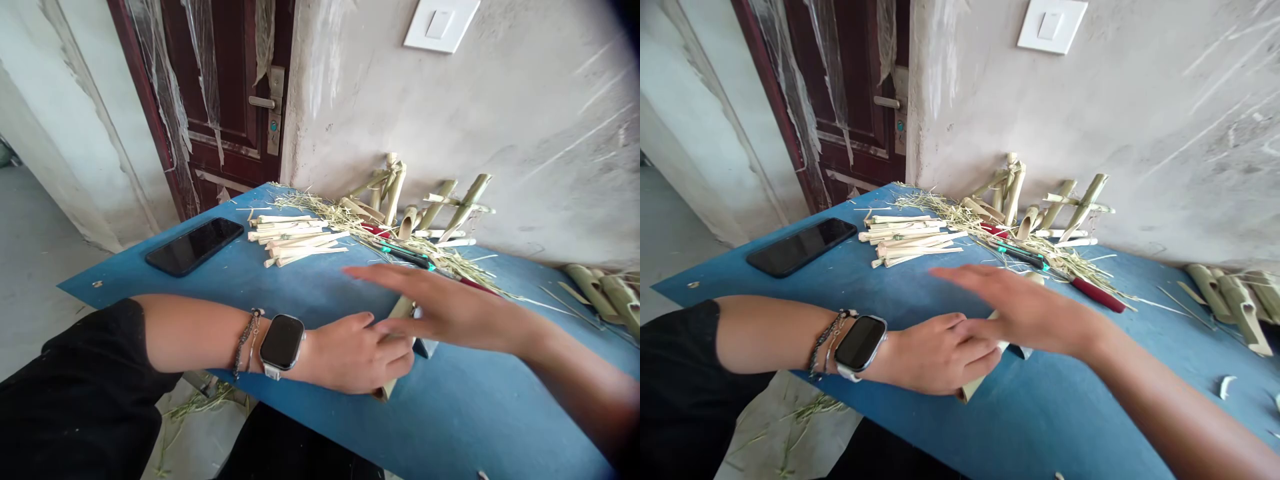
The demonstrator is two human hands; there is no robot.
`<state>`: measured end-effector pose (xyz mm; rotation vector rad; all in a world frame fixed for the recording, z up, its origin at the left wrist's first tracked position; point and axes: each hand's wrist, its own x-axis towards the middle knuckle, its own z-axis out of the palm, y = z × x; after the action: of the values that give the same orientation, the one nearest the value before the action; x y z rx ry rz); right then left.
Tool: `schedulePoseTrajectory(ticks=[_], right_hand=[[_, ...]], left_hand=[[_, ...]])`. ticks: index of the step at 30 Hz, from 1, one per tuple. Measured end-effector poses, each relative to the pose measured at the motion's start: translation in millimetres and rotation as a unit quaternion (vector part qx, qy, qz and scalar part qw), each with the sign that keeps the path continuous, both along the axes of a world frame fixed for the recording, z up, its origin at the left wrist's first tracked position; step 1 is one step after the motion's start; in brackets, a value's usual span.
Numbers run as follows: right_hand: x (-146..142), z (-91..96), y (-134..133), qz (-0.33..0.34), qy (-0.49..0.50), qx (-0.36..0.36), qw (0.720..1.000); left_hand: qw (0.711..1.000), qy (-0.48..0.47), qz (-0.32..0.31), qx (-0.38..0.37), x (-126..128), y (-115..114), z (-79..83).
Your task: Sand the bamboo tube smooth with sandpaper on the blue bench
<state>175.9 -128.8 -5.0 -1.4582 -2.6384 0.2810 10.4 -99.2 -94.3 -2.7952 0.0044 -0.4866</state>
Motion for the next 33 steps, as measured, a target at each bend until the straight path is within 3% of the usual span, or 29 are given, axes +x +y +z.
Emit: schedulePoseTrajectory(ticks=[2, 4, 6, 8, 12, 15, 18, 21, 24, 26, 28, 31, 33], right_hand=[[45, -25.3, -21, -0.120, -0.013, 0.091, 0.988], [72, -61.8, -42, -0.149, -0.045, 0.106, 0.982], [79, -93.1, -60, -0.170, -0.059, 0.097, 0.979], [69, -109.0, -72, -0.172, -0.044, 0.120, 0.977], [47, -100.1, -72, -0.084, -0.027, 0.137, 0.987], [58, -86.6, -52, -0.011, -0.060, 0.104, 0.993], [76, -85.5, -31, -0.074, -0.033, 0.095, 0.992], [63, -89.4, -25, -0.111, 0.029, 0.106, 0.988], [33, -87.5, -25, -0.011, 0.021, 0.088, 0.996], [29, -84.8, -17, 0.034, -0.007, 0.067, 0.997], [45, -84.4, -3, -0.010, -0.023, 0.066, 0.997], [74, -88.9, 15, -0.165, -0.013, 0.099, 0.981], [71, -90.6, 12, -0.199, 0.000, 0.104, 0.974]], left_hand=[[0.996, -0.037, -0.074, 0.038, -3, 4, 2.1], [0.988, -0.077, -0.123, 0.055, -4, 6, 2.3], [0.979, -0.106, -0.162, 0.061, -3, 7, 0.9], [0.967, -0.140, -0.198, 0.075, -1, 7, -0.8], [0.952, -0.195, -0.223, 0.078, 3, 7, -2.2], [0.942, -0.226, -0.242, 0.061, 4, 8, -2.4], [0.941, -0.214, -0.255, 0.061, 4, 9, -2.7], [0.947, -0.191, -0.252, 0.057, 3, 10, -2.7], [0.949, -0.178, -0.254, 0.050, 2, 10, -1.6], [0.949, -0.167, -0.261, 0.050, 2, 10, 0.2], [0.951, -0.147, -0.265, 0.051, 0, 9, 2.4], [0.957, -0.132, -0.255, 0.050, -2, 7, 4.8], [0.961, -0.130, -0.241, 0.047, -2, 7, 4.7]])
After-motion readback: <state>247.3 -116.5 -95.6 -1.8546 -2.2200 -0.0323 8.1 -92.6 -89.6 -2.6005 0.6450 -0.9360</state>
